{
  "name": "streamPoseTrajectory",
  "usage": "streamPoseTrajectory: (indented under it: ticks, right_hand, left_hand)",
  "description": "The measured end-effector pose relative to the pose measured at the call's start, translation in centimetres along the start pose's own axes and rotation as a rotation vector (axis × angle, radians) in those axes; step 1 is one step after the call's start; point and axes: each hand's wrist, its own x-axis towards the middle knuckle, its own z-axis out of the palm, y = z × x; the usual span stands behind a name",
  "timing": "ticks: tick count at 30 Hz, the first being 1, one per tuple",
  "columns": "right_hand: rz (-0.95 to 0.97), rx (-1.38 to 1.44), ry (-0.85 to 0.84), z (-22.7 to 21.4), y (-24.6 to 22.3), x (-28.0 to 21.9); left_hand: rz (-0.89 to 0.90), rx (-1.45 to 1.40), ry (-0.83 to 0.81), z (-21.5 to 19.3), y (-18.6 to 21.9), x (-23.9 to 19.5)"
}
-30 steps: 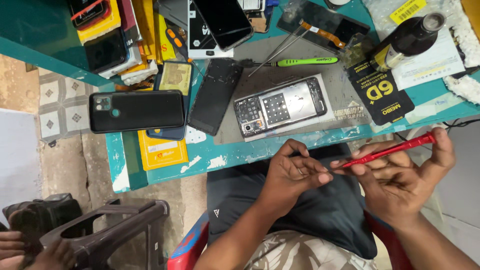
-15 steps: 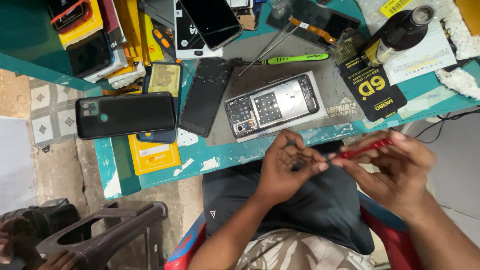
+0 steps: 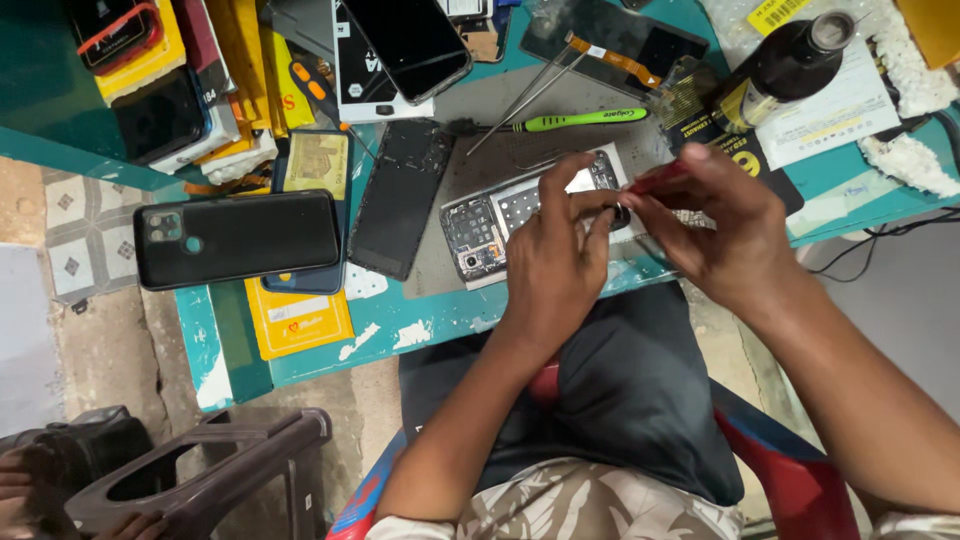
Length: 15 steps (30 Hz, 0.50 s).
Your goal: The person uses a red screwdriver to remove screws from a disassembled mobile phone on a cluttered workbench. They repeatedly pick up and set down the phone and its back cover while working on the internal components.
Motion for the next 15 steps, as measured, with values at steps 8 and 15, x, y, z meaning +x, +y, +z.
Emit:
streamPoseTrajectory:
  ticks: [8, 15]
  right_hand:
    - [-0.025, -0.084, -0.056, 0.4, 0.2, 0.5]
    - [-0.033, -0.097, -0.096, 0.2, 0.3, 1.0]
  left_hand:
    - [0.04, 0.078, -0.05, 0.3, -1.5, -0.2]
    - [0.024, 0.105, -0.079, 0.6, -1.8, -0.1]
